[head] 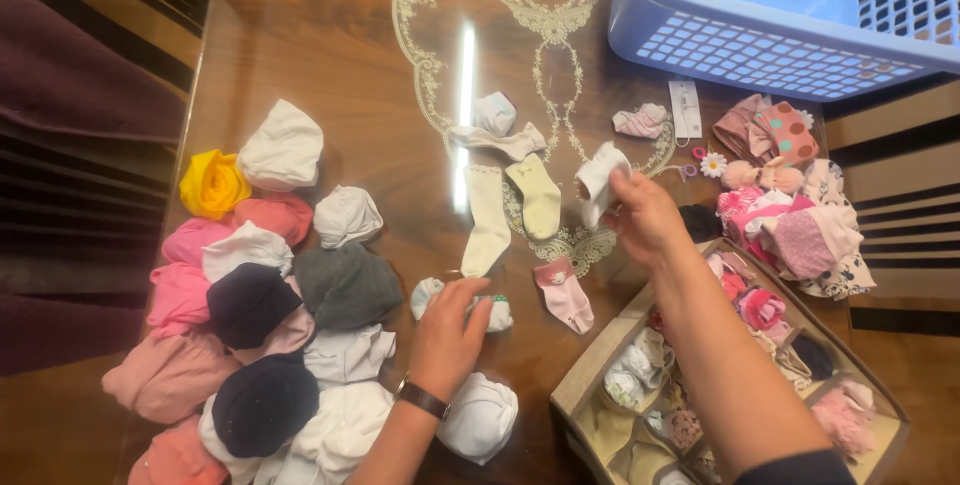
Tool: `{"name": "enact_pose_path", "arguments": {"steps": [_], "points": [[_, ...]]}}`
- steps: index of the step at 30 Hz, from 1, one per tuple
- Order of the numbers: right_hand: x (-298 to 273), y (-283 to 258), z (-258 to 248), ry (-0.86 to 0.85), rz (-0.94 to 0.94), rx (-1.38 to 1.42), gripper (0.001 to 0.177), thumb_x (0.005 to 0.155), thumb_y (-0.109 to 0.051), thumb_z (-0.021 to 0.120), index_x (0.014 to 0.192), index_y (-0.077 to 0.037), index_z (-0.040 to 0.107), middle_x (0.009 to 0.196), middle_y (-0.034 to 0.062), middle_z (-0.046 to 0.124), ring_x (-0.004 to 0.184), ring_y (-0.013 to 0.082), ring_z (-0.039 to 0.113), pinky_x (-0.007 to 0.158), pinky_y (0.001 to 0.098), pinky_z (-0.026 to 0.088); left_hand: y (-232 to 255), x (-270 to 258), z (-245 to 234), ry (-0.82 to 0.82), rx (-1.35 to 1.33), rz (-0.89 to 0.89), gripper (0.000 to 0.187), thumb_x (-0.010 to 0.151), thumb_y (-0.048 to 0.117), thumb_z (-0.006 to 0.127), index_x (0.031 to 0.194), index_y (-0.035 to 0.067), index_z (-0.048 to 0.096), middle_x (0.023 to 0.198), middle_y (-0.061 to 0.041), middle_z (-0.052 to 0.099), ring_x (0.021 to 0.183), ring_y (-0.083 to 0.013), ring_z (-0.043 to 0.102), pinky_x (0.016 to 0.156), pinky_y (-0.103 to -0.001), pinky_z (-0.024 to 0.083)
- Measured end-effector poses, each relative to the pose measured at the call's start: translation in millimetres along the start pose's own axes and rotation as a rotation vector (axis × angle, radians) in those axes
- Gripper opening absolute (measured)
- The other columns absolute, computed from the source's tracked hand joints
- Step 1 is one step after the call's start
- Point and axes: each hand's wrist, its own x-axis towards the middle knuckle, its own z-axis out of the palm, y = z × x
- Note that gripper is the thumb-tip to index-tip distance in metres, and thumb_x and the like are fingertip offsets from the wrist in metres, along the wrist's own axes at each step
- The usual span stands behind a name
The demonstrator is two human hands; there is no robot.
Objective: Organizing and pairing socks into a multi-compartment storage box on a table
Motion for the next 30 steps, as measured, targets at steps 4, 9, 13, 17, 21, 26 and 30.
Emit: {"name": "enact_pose_path", "arguments": {"steps": [4, 9, 13, 17, 21, 26, 30], "points": [[-64, -17, 45, -0.112, 0.037, 0.079, 0.008, 0.098, -0.025, 0.066, 0.097, -0.017, 0.063, 0.082, -0.0051, 0.072, 0.072, 0.0089, 0.067, 0.061, 0.0239, 0.05, 31, 18, 9, -0.101, -0.41, -0.087, 0.037, 0.103, 0.043, 0.053, 0.128, 0.025, 0.072, 0.13, 0.0, 0.072, 0.125, -0.0255, 0.065, 0.102, -0.04, 0.053], [-62, 63, 11, -0.274, 0.188, 0.132, 0.012, 0.094, -0.013, 0.067, 0.101, -0.004, 0.067, 0.076, 0.0151, 0.074, 0.052, 0.0263, 0.071, 0.03, 0.0321, 0.051, 48, 38, 40, -0.164, -1.141, -0.179, 0.031, 0.099, 0.024, 0.069, 0.125, 0.007, 0.073, 0.109, -0.003, 0.076, 0.104, -0.0107, 0.066, 0.101, -0.034, 0.054], [-86, 73, 20, -0.285, 0.19, 0.105, 0.014, 0.092, -0.011, 0.067, 0.098, 0.001, 0.07, 0.076, 0.0189, 0.075, 0.053, 0.0281, 0.072, 0.039, 0.0393, 0.058, 63, 35, 26, -0.068, -1.168, -0.214, 0.022, 0.096, 0.018, 0.074, 0.114, 0.005, 0.076, 0.102, -0.006, 0.079, 0.099, -0.0101, 0.069, 0.094, -0.031, 0.057], [-99, 77, 28, -0.232, 0.287, -0.014, 0.014, 0.09, -0.01, 0.073, 0.096, 0.002, 0.072, 0.074, 0.0129, 0.074, 0.054, 0.0193, 0.067, 0.044, 0.0323, 0.054, 29, 44, 44, 0.046, -1.197, -0.299, 0.017, 0.099, 0.015, 0.069, 0.111, 0.005, 0.074, 0.101, -0.007, 0.079, 0.095, -0.0152, 0.073, 0.089, -0.034, 0.06], [-92, 42, 47, -0.307, 0.31, -0.347, 0.013, 0.086, -0.005, 0.076, 0.098, 0.002, 0.077, 0.069, 0.0156, 0.076, 0.051, 0.0097, 0.057, 0.037, 0.0164, 0.036, 14, 55, 35, 0.193, -1.286, -0.399, 0.02, 0.101, 0.019, 0.065, 0.118, 0.008, 0.069, 0.105, -0.012, 0.078, 0.093, -0.0223, 0.076, 0.082, -0.039, 0.064], [-7, 9, 46, -0.099, 0.054, -0.539, 0.023, 0.087, -0.011, 0.078, 0.109, -0.003, 0.075, 0.085, 0.0112, 0.075, 0.069, 0.0155, 0.067, 0.056, 0.0267, 0.053, 28, 54, 3, 0.314, -1.305, -0.387, 0.016, 0.101, 0.017, 0.066, 0.107, 0.003, 0.067, 0.098, -0.016, 0.078, 0.084, -0.0207, 0.075, 0.075, -0.038, 0.065], [88, 9, 35, 0.174, -0.198, -0.899, 0.035, 0.08, -0.028, 0.085, 0.113, -0.018, 0.076, 0.091, 0.0011, 0.075, 0.076, 0.0167, 0.073, 0.066, 0.0318, 0.057, -5, 63, 8, 0.331, -1.313, -0.412, 0.024, 0.104, 0.016, 0.059, 0.122, 0.003, 0.066, 0.11, -0.019, 0.077, 0.095, -0.025, 0.075, 0.083, -0.043, 0.064]]}}
